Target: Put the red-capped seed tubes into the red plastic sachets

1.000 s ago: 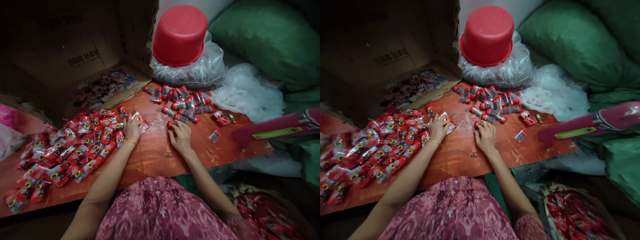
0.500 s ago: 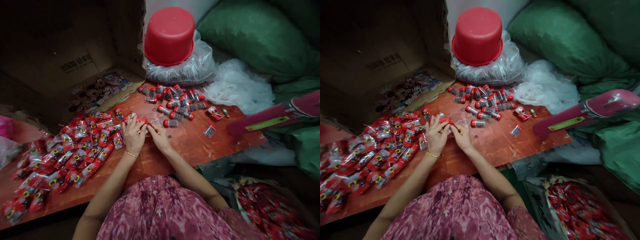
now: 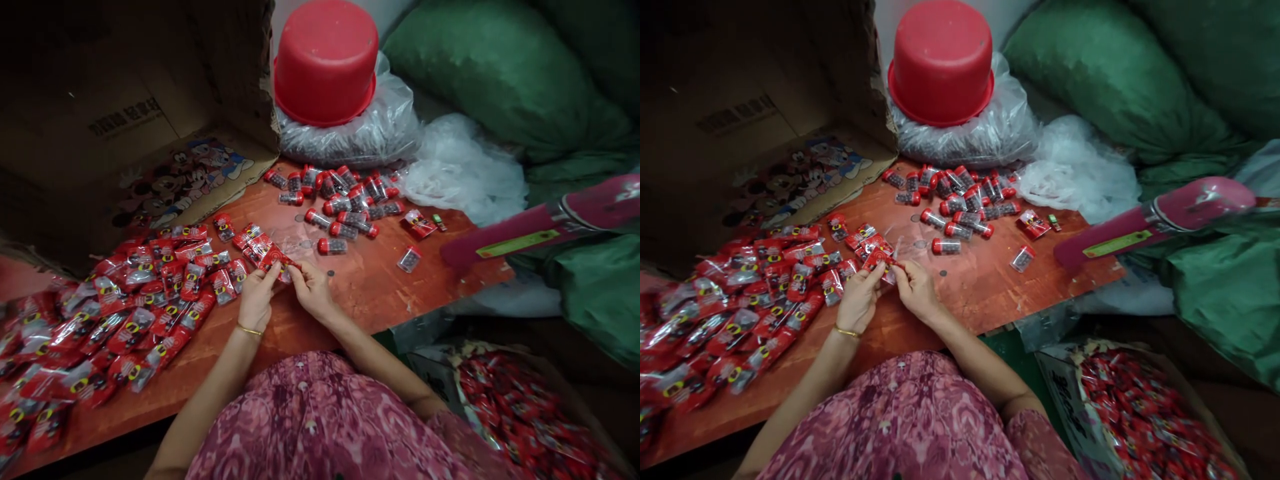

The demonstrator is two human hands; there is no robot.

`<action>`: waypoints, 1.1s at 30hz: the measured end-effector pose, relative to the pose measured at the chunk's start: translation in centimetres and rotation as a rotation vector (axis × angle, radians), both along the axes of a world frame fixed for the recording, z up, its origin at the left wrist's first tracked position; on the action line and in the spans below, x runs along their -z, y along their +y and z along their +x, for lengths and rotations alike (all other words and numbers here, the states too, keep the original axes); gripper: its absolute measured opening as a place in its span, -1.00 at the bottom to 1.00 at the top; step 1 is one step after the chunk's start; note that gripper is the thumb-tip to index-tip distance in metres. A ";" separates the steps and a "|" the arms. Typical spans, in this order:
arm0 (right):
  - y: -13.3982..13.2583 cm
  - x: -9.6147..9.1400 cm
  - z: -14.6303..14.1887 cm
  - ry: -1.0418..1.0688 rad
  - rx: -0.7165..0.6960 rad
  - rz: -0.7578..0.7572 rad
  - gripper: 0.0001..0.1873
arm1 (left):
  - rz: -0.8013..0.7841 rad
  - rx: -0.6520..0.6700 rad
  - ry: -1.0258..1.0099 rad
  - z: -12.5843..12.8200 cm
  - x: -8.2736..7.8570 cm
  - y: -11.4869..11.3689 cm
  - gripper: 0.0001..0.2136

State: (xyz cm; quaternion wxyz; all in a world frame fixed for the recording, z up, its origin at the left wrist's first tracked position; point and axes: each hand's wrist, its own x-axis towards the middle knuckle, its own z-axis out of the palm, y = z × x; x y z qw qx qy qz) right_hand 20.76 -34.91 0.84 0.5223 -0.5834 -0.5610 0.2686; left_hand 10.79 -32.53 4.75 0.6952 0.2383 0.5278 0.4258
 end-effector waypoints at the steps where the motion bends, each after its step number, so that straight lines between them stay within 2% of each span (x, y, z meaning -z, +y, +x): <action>1: 0.0 0.1 0.1 0.021 -0.005 -0.016 -0.71 | -0.019 0.008 -0.014 0.0 0.1 0.1 -0.63; 6: 0.0 0.4 0.8 0.061 0.031 -0.063 -0.65 | -0.085 0.042 -0.090 0.3 -0.1 0.0 -0.68; 10: 0.2 0.3 1.7 -0.076 0.033 -0.037 -0.65 | -0.086 0.062 -0.118 0.5 -0.2 0.0 -0.71; 13: 0.6 -0.1 3.3 -0.247 -0.009 0.008 -0.62 | -0.071 0.022 -0.105 0.2 -0.3 0.4 -0.72; 16: 1.2 -0.5 6.1 -0.563 0.072 0.003 -0.64 | -0.069 -0.004 -0.100 -0.5 -0.4 0.7 -0.73; 19: 1.5 -0.3 8.9 -0.877 0.210 -0.193 -0.65 | -0.065 0.005 -0.115 -1.0 -0.5 0.8 -0.75; 22: 0.7 0.5 10.4 -0.998 0.235 -0.317 -0.62 | -0.058 0.032 -0.130 -1.1 -0.6 0.5 -0.75; 24: -0.1 1.1 10.6 -0.962 0.242 -0.327 -0.62 | -0.061 0.050 -0.134 -1.0 -0.6 0.4 -0.73; 26: -0.9 1.5 10.5 -0.837 0.230 -0.317 -0.64 | -0.064 0.063 -0.128 -0.9 -0.5 0.3 -0.71; 29: -2.2 1.5 9.7 -0.473 0.171 -0.243 -0.69 | -0.049 0.058 -0.097 -0.9 -0.4 0.4 -0.67; 31: -3.1 1.0 8.9 -0.187 0.126 -0.186 -0.70 | -0.023 0.047 -0.068 -0.9 -0.4 0.4 -0.65; 33: -3.9 0.0 7.9 0.056 0.050 -0.192 -0.70 | 0.007 0.042 -0.045 -0.9 -0.3 0.4 -0.64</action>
